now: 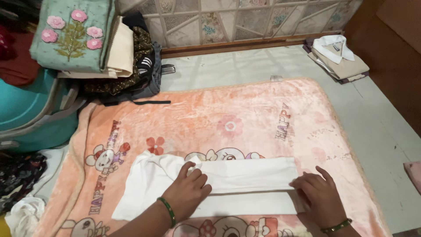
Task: The person folds a white shirt and a patterned top by hand on a blanket spread on the floor, placing them near a pile of laundry.
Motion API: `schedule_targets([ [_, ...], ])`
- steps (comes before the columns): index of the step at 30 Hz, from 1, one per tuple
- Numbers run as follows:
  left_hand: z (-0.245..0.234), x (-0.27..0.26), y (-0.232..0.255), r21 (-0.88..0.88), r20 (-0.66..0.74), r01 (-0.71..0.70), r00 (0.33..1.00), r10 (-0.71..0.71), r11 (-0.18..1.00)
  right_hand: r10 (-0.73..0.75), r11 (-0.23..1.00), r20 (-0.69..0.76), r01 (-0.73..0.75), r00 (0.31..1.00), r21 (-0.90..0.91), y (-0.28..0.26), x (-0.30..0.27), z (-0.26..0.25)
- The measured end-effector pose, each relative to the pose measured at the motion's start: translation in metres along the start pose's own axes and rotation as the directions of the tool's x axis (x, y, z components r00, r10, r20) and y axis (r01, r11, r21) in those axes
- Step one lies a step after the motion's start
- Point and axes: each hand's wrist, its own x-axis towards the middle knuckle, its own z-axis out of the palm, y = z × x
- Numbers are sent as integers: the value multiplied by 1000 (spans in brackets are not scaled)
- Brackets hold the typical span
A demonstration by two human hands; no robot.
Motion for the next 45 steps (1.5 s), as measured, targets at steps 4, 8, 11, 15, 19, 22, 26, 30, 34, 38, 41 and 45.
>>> schedule_targets([
  [4, 4, -2, 6, -67, 79, 15, 997, -10, 998, 13, 1000, 87, -13, 996, -3, -3, -9, 2],
  [8, 18, 13, 14, -235, -74, -24, 997, 7, 972, 45, 996, 127, -54, 991, 65, 5, -9, 1],
  [11, 35, 39, 28, -384, -256, -110, 967, 9, 917, 446, 859, 152, -470, 882, 204, 14, 11, 11],
  [15, 61, 56, 49, -471, -205, -89, 979, -11, 877, 729, 598, 293, -784, 619, 169, 30, 30, 32],
  [19, 74, 57, 53, -420, -279, -127, 960, 5, 899, 706, 683, 226, -730, 672, 37, 32, 21, 42],
  [22, 74, 58, 52, -447, -263, -104, 965, -20, 888, 713, 653, 217, -744, 667, 143, 26, 14, 40],
  [26, 66, 61, 51, -484, -292, -104, 955, -49, 869, 761, 590, 284, -804, 583, 69, 10, 16, 27],
  [30, 60, 63, 57, -539, -294, -64, 949, -116, 840, 732, 633, 320, -774, 601, 4, 8, 7, 22],
  [34, 59, 59, 61, -555, -272, -44, 953, -132, 830, 728, 629, 259, -768, 635, 116, 15, -7, 32],
  [38, 62, 58, 61, -566, -245, -54, 964, -105, 823, 734, 618, 343, -786, 586, 19, 12, -2, 21],
  [41, 64, 57, 60, -559, -178, -11, 978, -106, 829, 787, 536, 427, -837, 446, -113, -9, 4, 5],
  [45, 67, 59, 61, -551, -162, 6, 980, -113, 835, 755, 567, 401, -824, 519, -1, -14, 0, 3],
])
